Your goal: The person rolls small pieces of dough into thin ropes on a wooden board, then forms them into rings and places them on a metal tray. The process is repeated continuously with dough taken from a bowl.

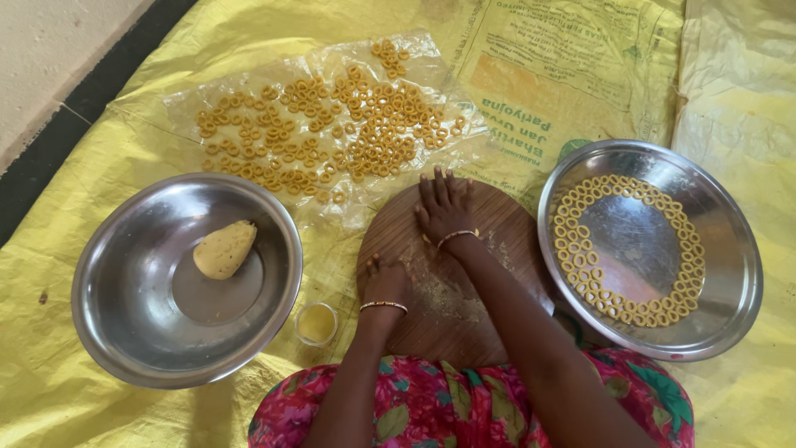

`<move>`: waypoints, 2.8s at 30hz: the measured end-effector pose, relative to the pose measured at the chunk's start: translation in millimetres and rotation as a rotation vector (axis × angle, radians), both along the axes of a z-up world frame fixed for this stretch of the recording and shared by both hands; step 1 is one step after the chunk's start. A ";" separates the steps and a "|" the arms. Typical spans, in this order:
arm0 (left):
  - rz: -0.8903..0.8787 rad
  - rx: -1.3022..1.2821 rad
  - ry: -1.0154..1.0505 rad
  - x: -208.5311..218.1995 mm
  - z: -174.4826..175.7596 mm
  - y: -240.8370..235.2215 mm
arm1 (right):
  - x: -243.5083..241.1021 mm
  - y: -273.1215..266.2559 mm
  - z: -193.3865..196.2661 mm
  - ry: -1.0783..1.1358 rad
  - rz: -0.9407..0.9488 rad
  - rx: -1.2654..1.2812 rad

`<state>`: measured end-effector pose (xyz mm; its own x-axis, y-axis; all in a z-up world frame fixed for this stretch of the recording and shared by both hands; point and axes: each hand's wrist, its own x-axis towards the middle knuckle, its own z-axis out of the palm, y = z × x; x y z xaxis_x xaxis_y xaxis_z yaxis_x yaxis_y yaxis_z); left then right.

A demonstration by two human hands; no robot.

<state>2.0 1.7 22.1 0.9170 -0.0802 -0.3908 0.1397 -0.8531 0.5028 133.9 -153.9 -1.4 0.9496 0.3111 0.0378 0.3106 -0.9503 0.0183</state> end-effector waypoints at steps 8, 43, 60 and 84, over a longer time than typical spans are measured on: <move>-0.050 0.062 -0.059 5.1 -22.4 -0.1 | -127.4 -12.2 16.7 -0.062 0.129 -0.018; 0.017 0.038 0.018 -0.1 2.1 -4.7 | -61.0 -12.6 11.7 -0.331 0.280 -0.113; 0.029 -0.010 -0.071 -1.9 -21.9 3.0 | -220.4 -91.4 59.6 0.188 0.290 0.123; -0.008 -0.009 0.001 1.9 -25.0 2.1 | -191.5 -14.3 33.4 -0.053 0.234 0.068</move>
